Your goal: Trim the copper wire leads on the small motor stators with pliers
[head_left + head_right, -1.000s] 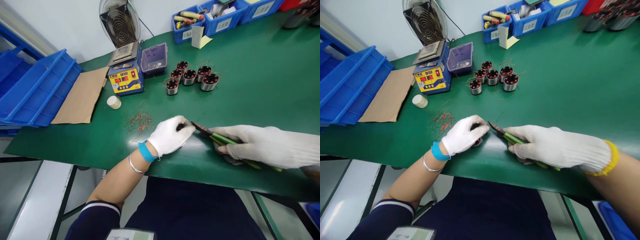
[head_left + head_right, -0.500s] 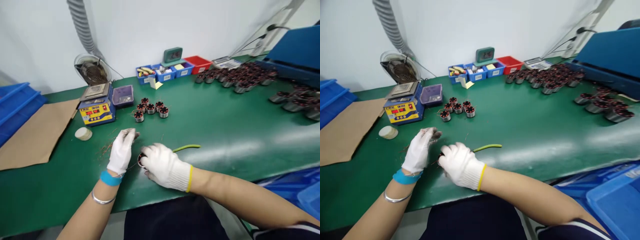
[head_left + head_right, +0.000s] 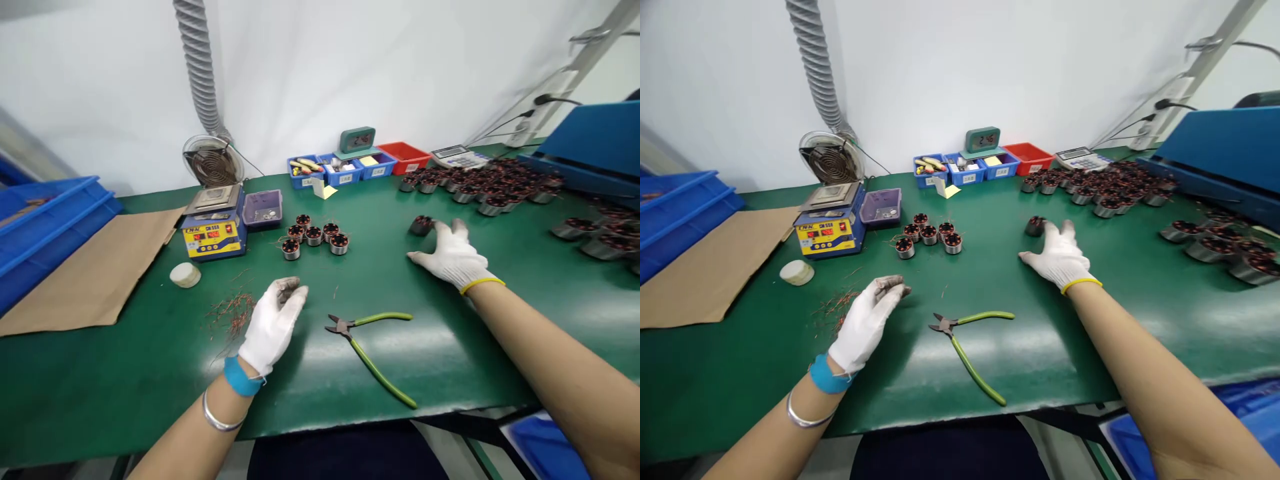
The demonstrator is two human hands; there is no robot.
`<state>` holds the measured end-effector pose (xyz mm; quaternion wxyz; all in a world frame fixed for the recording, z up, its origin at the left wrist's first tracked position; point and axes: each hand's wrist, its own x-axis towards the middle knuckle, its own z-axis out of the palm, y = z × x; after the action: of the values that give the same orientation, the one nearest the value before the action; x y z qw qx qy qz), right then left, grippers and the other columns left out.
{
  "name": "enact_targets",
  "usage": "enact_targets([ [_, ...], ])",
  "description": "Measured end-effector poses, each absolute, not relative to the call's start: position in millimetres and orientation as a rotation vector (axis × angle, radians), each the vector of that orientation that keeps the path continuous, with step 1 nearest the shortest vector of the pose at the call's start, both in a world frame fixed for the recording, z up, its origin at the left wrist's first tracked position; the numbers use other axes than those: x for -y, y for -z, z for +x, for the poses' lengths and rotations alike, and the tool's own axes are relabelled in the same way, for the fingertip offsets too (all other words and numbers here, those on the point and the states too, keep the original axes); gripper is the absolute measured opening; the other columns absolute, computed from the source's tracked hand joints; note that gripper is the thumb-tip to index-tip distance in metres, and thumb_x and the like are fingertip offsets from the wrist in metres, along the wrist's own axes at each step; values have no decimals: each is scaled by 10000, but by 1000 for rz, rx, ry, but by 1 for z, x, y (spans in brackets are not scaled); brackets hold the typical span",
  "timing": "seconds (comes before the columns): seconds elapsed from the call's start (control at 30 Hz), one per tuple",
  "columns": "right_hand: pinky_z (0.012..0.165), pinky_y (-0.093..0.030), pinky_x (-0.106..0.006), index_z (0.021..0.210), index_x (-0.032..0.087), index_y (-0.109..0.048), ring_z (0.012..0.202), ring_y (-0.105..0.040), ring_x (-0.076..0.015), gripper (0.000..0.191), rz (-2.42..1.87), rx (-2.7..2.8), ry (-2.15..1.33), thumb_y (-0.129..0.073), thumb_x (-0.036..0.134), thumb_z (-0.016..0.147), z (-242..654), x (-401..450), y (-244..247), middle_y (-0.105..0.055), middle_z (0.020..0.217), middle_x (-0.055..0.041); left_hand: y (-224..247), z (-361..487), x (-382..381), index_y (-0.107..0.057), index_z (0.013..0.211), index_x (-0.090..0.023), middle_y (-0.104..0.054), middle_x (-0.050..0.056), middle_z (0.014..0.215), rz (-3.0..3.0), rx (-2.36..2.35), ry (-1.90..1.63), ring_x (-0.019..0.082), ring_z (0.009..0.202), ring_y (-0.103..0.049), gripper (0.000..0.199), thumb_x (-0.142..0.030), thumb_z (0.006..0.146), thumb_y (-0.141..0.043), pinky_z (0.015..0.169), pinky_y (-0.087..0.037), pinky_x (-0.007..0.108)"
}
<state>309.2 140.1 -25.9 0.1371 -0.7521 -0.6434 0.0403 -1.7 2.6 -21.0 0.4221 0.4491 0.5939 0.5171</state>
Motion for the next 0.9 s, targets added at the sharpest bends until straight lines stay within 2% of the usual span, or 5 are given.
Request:
enact_targets([
  [0.13, 900, -501, -641, 1576, 187, -406, 1199, -592, -513, 860, -2105, 1785, -150, -595, 608, 850, 296, -147, 45, -291, 1656, -257, 24, 0, 1, -627, 1106, -152, -757, 146, 1081, 1150, -1480, -1233, 295, 1030, -735, 517, -515, 750, -722, 988, -570, 467],
  [0.33, 968, -520, -578, 1447, 293, -571, 1374, -495, -453, 756, -1745, 2152, -197, -687, 564, 751, 225, -157, 48, -327, 1680, -110, 32, 4, 4, -636, 1190, -180, -756, 117, 1133, 1259, -1562, -1120, 284, 1084, -716, 408, -397, 857, -729, 1036, -541, 476],
  [0.47, 820, -548, -510, 1199, 279, -697, 1091, -669, -382, 504, -1734, 2216, -218, -586, 605, 831, 196, -166, 44, -550, 1513, -97, 36, 0, 2, -628, 1235, -167, -751, 121, 1163, 1345, -1611, -1045, 280, 1109, -705, 430, -385, 878, -727, 1067, -524, 484],
  [0.57, 709, -520, -428, 964, 253, -702, 962, -684, -331, 350, -1784, 2223, -228, -558, 556, 863, 196, -166, 42, -683, 1285, -93, 34, -1, 2, -625, 1252, -162, -746, 119, 1179, 1375, -1635, -1032, 274, 1135, -696, 448, -398, 885, -724, 1090, -513, 481],
  [0.9, 628, -477, -380, 740, 237, -594, 822, -669, -297, 292, -1878, 2119, -258, -711, 504, 762, 181, -165, 31, -719, 931, -103, 29, 3, -1, -621, 1316, -161, -731, 115, 1247, 1469, -1726, -890, 280, 1212, -671, 515, -418, 880, -715, 1124, -502, 463],
])
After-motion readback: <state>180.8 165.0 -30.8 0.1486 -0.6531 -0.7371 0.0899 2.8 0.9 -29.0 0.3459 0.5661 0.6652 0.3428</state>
